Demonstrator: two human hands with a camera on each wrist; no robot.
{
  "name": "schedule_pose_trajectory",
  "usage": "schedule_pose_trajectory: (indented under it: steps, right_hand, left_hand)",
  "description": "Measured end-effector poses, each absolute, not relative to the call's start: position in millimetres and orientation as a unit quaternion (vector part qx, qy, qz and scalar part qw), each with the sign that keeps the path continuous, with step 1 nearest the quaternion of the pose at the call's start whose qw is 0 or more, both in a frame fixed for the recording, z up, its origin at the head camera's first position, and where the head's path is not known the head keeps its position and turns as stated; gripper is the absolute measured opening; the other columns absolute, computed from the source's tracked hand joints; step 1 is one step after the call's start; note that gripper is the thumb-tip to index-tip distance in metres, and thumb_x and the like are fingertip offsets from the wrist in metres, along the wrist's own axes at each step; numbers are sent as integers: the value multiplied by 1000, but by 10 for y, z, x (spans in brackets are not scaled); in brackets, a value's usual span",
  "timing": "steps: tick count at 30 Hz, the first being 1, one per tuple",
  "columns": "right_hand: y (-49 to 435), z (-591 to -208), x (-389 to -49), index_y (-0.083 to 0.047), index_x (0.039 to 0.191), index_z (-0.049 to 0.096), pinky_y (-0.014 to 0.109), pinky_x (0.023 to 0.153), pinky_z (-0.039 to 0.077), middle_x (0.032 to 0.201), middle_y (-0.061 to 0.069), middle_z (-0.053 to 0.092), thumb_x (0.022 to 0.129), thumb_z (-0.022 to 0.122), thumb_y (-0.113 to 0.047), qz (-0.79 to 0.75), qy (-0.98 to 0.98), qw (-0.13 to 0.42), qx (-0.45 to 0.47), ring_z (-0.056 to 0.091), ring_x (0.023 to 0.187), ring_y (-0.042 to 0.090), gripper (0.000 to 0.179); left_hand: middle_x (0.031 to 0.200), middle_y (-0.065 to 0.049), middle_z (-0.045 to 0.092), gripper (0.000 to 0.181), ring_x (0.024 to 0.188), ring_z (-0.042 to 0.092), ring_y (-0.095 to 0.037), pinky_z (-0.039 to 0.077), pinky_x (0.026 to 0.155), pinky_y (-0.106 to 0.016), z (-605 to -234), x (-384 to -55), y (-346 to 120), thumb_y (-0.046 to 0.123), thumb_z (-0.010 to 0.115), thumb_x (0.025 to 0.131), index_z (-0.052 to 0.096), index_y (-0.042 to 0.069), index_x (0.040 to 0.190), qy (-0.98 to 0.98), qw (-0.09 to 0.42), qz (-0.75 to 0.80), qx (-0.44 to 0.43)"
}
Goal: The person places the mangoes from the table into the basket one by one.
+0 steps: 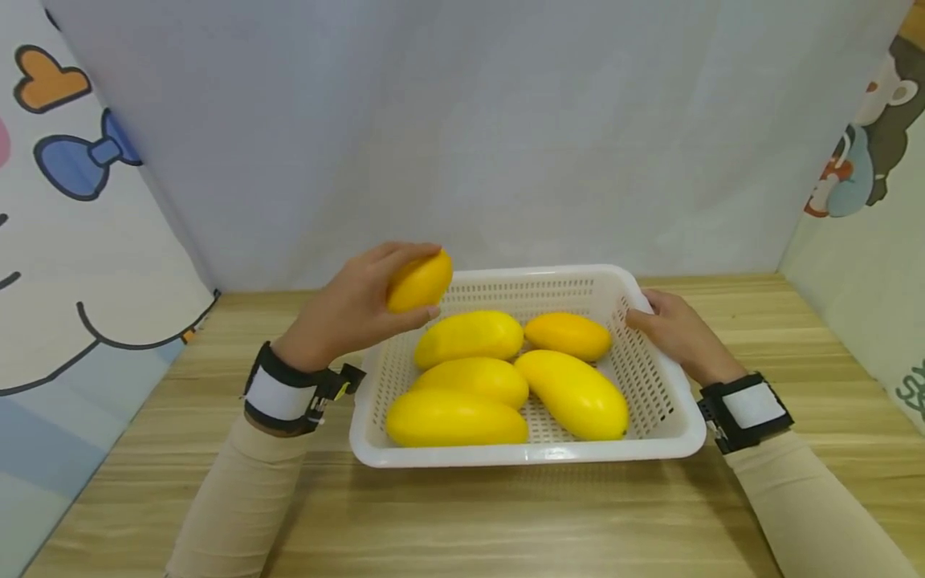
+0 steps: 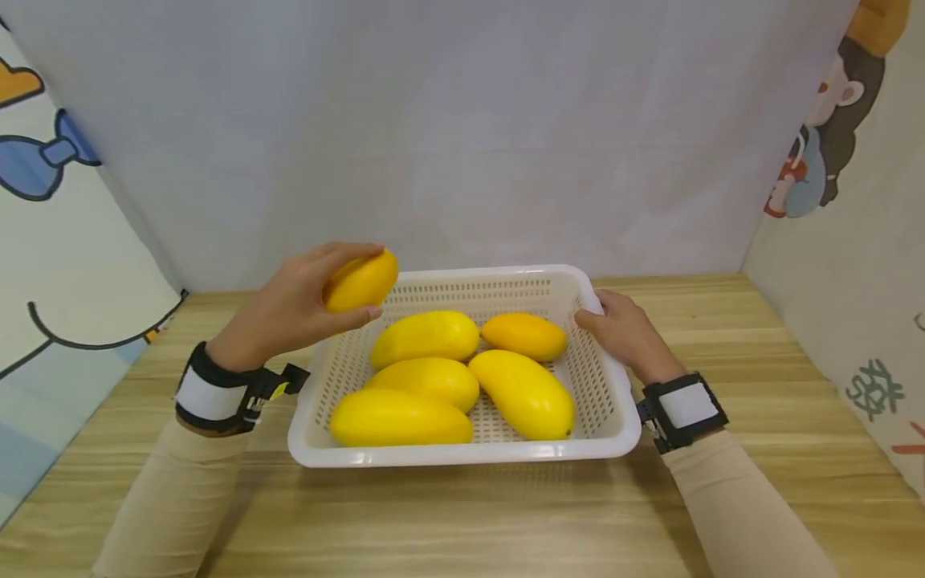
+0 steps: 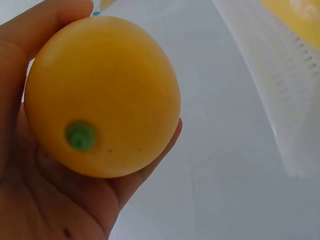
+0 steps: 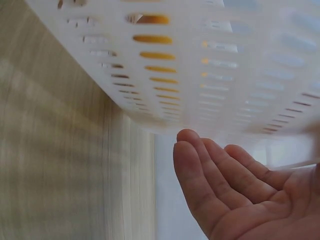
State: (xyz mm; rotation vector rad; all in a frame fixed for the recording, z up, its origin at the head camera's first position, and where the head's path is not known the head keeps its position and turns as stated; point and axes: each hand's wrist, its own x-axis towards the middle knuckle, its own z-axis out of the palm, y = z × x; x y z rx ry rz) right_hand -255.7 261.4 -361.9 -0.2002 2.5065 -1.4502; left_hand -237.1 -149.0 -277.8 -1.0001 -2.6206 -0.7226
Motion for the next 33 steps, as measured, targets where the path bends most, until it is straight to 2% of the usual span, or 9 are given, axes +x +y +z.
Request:
schedule_pose_trajectory:
  steps: [7, 14, 20, 33]
  right_hand:
    - [2629, -3576, -2540, 3, 145, 42, 45, 62, 62, 114, 32, 63, 104, 46, -20, -492, 860, 117, -67, 74, 78, 31, 48]
    - [2615, -3594, -2548, 4, 145, 42, 46, 63, 62, 115, 32, 63, 104, 46, -20, -498, 856, 120, -68, 74, 78, 32, 48]
    - [2601, -3602, -2539, 5, 145, 41, 46, 63, 62, 116, 33, 62, 104, 46, -20, -502, 853, 124, -69, 74, 79, 32, 49]
    - [2605, -3595, -2531, 5, 145, 42, 45, 63, 62, 116, 33, 62, 104, 46, -20, -500, 854, 118, -78, 74, 78, 32, 48]
  left_hand:
    - [139, -11, 57, 67, 106, 60, -22, 56, 87, -37, -2747, -2363, -1422, 32, 79, 88, 53, 11, 146, -904, 97, -217, -356]
    - [131, -9, 63, 67, 113, 57, -24, 53, 89, -40, -2686, -2353, -1322, 36, 81, 86, 57, 13, 144, -908, 75, -165, -377]
    - [134, -10, 62, 66, 116, 55, -25, 53, 90, -39, -2688, -2348, -1238, 33, 80, 88, 55, 13, 145, -908, 37, -165, -382]
    - [129, -7, 63, 63, 114, 54, -23, 54, 88, -38, -2739, -2352, -1095, 31, 82, 86, 57, 17, 143, -912, -15, -154, -381]
